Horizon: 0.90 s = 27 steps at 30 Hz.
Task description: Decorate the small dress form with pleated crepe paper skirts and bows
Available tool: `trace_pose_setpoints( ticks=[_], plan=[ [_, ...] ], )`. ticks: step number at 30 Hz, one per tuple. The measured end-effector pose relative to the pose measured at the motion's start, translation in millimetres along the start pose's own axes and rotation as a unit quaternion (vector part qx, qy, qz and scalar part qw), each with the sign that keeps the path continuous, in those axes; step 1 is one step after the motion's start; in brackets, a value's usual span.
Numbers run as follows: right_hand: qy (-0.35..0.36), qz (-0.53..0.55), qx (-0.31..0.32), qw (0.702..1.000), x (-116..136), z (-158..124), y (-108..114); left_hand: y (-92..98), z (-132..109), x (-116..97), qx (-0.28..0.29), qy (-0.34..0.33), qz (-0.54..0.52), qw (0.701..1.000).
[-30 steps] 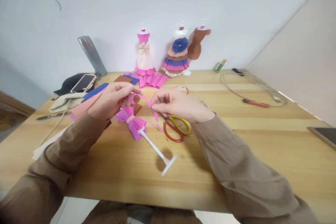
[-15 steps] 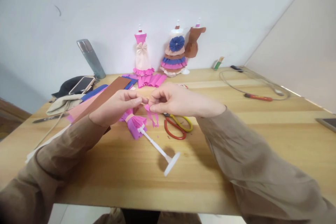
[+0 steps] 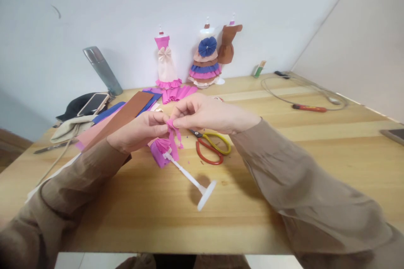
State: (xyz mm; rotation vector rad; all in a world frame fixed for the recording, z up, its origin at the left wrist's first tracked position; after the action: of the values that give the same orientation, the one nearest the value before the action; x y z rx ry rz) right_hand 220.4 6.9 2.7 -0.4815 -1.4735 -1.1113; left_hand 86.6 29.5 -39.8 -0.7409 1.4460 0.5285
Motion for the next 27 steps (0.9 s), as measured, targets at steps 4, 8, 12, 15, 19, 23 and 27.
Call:
trace_pose_setpoints(
  ticks=[4, 8, 12, 15, 19, 23, 27],
  plan=[
    [-0.01, 0.054, 0.015, 0.998, -1.9, -0.1, -0.7, -0.8, 0.6, 5.1, 0.027, 0.005, -0.01, 1.0],
    [-0.03, 0.092, 0.027, 0.995, -5.8, 0.8, 0.0, -1.6, 0.8, 9.1, 0.027, 0.008, -0.001, 1.0],
    [-0.027, 0.114, 0.037, 0.992, -10.0, 3.3, -0.8, -2.2, 2.9, 12.9, 0.001, 0.006, -0.002, 1.0],
    [-0.03, 0.134, 0.038, 0.99, -12.7, 5.2, -1.9, -3.7, 4.0, 15.6, -0.012, 0.01, -0.024, 1.0],
    [-0.04, 0.149, 0.032, 0.988, -15.4, 6.6, -1.2, -6.2, 3.2, 16.0, -0.016, 0.016, -0.05, 0.999],
    [-0.046, 0.165, 0.035, 0.985, -21.3, 7.5, 2.1, -10.5, 1.3, 14.7, -0.003, 0.025, -0.073, 0.997],
    [-0.051, 0.183, 0.046, 0.981, -28.3, 8.6, 5.4, -12.4, 0.8, 16.8, -0.006, 0.041, -0.085, 0.995]
  ],
)
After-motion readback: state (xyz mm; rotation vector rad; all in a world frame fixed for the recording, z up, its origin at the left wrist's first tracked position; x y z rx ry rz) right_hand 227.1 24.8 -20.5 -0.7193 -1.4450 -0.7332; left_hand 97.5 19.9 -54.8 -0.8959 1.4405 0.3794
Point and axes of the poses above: each hand's wrist, its own z-axis towards the middle knuckle, its own y-axis out of the back of the hand, x = y × z, the point moved 5 cm from there along z, towards the middle knuckle, and after that the axes turned 7 degrees about -x, right-handed, at the moved point
